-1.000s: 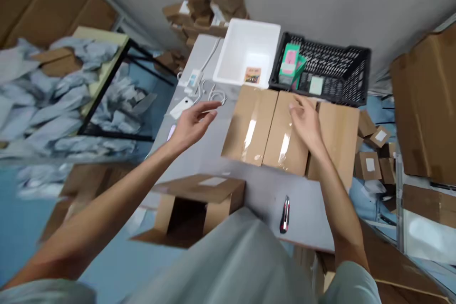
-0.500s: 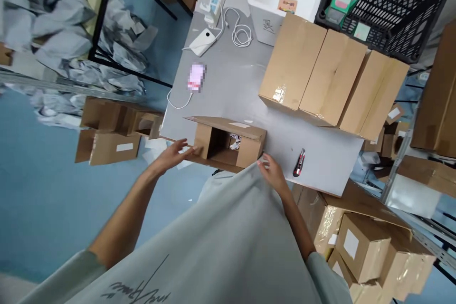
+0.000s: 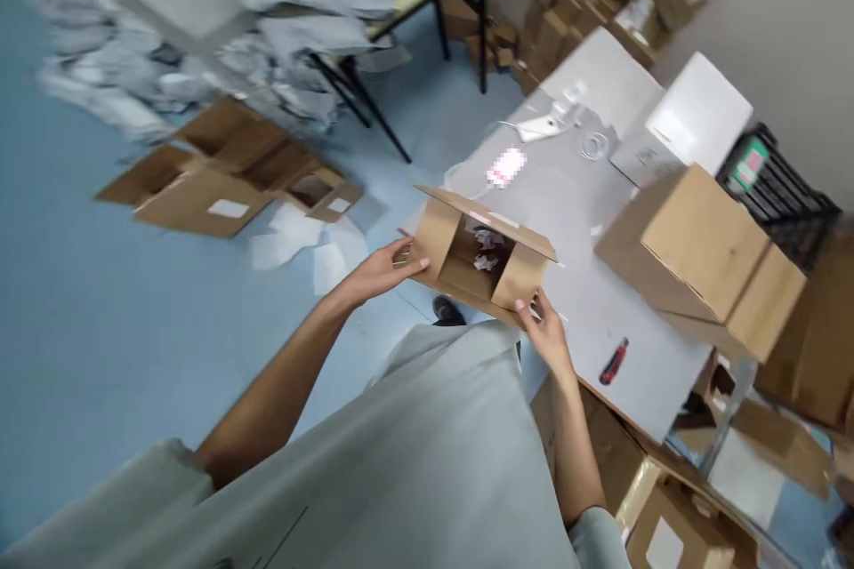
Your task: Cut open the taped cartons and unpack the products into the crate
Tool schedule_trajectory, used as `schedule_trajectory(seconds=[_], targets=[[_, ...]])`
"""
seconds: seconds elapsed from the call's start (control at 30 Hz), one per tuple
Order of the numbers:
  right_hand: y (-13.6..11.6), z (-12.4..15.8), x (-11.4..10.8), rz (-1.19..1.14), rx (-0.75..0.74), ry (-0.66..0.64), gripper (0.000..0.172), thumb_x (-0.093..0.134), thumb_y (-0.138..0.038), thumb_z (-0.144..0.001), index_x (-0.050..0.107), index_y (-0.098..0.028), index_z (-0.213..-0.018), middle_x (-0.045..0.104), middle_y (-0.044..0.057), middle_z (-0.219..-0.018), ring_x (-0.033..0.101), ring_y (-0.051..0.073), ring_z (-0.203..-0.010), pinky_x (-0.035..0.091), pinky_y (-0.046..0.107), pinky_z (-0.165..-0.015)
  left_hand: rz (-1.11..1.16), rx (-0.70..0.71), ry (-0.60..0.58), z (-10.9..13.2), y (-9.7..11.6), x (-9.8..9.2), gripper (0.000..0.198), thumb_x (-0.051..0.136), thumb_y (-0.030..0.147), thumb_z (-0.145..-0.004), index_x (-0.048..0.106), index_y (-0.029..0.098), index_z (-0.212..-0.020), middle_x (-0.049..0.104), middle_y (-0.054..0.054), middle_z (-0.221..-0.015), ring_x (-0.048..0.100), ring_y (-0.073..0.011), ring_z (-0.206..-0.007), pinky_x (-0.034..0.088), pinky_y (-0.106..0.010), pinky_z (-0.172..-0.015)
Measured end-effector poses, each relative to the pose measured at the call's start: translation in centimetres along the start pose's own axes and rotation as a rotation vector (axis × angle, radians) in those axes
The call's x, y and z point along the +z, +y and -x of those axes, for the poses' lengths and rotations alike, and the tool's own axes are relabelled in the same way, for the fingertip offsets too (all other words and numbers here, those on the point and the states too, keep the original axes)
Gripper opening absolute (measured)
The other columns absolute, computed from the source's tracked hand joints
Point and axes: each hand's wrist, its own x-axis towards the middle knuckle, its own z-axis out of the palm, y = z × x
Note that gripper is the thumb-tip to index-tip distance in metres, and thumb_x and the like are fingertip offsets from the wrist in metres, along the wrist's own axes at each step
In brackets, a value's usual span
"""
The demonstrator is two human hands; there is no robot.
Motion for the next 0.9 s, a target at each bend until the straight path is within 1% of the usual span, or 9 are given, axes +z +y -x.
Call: schedule_trajectory(seconds=[0.1, 0.2, 0.27, 0.33, 0.43, 0.53, 0.63, 0.73, 0.9], targets=[[-5.0, -2.6, 6.4, 0.034, -0.089, -0.059, 0.084, 0.071, -0.08, -0.103, 0.062, -0.031, -0.17, 0.066, 0.013, -0.173, 0.064, 0.038, -0.161, 0.057, 0.056, -0.132, 0.051, 0.046, 0.04, 3.1, -2.3, -7.6, 0.083, 0.089, 0.066, -0.086, 0.072, 0.022, -0.154, 0.07, -0.017, -0.166, 0.064, -0.0428, -0.158, 0.051, -0.053, -0.133], [-9.6, -5.8, 13.4, 0.094, -0.138, -0.199, 0.082, 0.074, -0.079, -0.101, 0.064, -0.031, -0.167, 0.067, 0.012, -0.173, 0.063, 0.039, -0.162, 0.053, 0.059, -0.136, 0.12, 0.032, 0.187, 6.6, -5.5, -13.9, 0.073, 0.081, 0.064, -0.094, 0.07, 0.026, -0.156, 0.07, -0.012, -0.167, 0.063, -0.0412, -0.159, 0.049, -0.052, -0.135], [-12.3, -8.0, 18.2, 0.15, -0.161, -0.305, 0.085, 0.076, -0.081, -0.098, 0.066, -0.03, -0.165, 0.068, 0.012, -0.171, 0.065, 0.039, -0.159, 0.053, 0.059, -0.136, 0.181, -0.047, 0.304, 8.6, -8.2, -17.3, 0.07, 0.079, 0.061, -0.096, 0.067, 0.027, -0.156, 0.072, -0.011, -0.165, 0.065, -0.0413, -0.157, 0.05, -0.053, -0.135], [-14.7, -10.3, 23.0, 0.207, -0.18, -0.412, 0.089, 0.079, -0.083, -0.093, 0.067, -0.028, -0.163, 0.069, 0.012, -0.17, 0.069, 0.04, -0.154, 0.057, 0.057, -0.132, 0.268, -0.123, 0.414, 9.9, -10.9, -19.9, 0.069, 0.077, 0.058, -0.096, 0.065, 0.027, -0.156, 0.073, -0.012, -0.163, 0.066, -0.0403, -0.155, 0.051, -0.054, -0.133], [-17.6, -14.2, 30.0, 0.272, -0.183, -0.575, 0.089, 0.082, -0.079, -0.09, 0.068, -0.028, -0.161, 0.072, 0.012, -0.166, 0.074, 0.038, -0.147, 0.063, 0.055, -0.126, 0.403, -0.195, 0.531, 10.5, -14.2, -22.9, 0.064, 0.075, 0.057, -0.095, 0.065, 0.026, -0.151, 0.074, -0.012, -0.16, 0.069, -0.0372, -0.152, 0.055, -0.051, -0.129], [-20.0, -18.6, 36.8, 0.332, -0.168, -0.69, 0.084, 0.083, -0.073, -0.09, 0.069, -0.026, -0.158, 0.079, 0.012, -0.156, 0.077, 0.037, -0.142, 0.064, 0.055, -0.124, 0.472, -0.269, 0.606, 9.4, -16.2, -25.9, 0.056, 0.074, 0.059, -0.094, 0.067, 0.027, -0.138, 0.075, -0.011, -0.156, 0.071, -0.036, -0.148, 0.059, -0.049, -0.124], [-22.2, -23.1, 43.2, 0.374, -0.162, -0.778, 0.08, 0.086, -0.069, -0.089, 0.071, -0.026, -0.155, 0.08, 0.012, -0.155, 0.077, 0.038, -0.143, 0.061, 0.056, -0.126, 0.504, -0.337, 0.662, 7.0, -17.2, -29.6, 0.051, 0.074, 0.062, -0.093, 0.068, 0.027, -0.13, 0.077, -0.011, -0.152, 0.073, -0.036, -0.144, 0.061, -0.047, -0.12], [-24.7, -27.2, 48.9, 0.369, -0.153, -0.832, 0.076, 0.085, -0.066, -0.089, 0.072, -0.027, -0.153, 0.076, 0.01, -0.161, 0.076, 0.036, -0.145, 0.06, 0.054, -0.128, 0.54, -0.405, 0.7, 3.6, -17.5, -34.3, 0.05, 0.073, 0.061, -0.094, 0.068, 0.026, -0.13, 0.078, -0.013, -0.15, 0.075, -0.0358, -0.14, 0.061, -0.047, -0.119], [-29.1, -33.7, 57.5, 0.359, -0.071, -0.89, 0.074, 0.085, -0.062, -0.089, 0.072, -0.029, -0.154, 0.072, 0.009, -0.167, 0.08, 0.034, -0.138, 0.061, 0.054, -0.126, 0.568, -0.492, 0.751, -2.8, -17.9, -42.5, 0.05, 0.072, 0.052, -0.098, 0.067, 0.026, -0.141, 0.079, -0.012, -0.152, 0.076, -0.0344, -0.14, 0.061, -0.048, -0.121]])
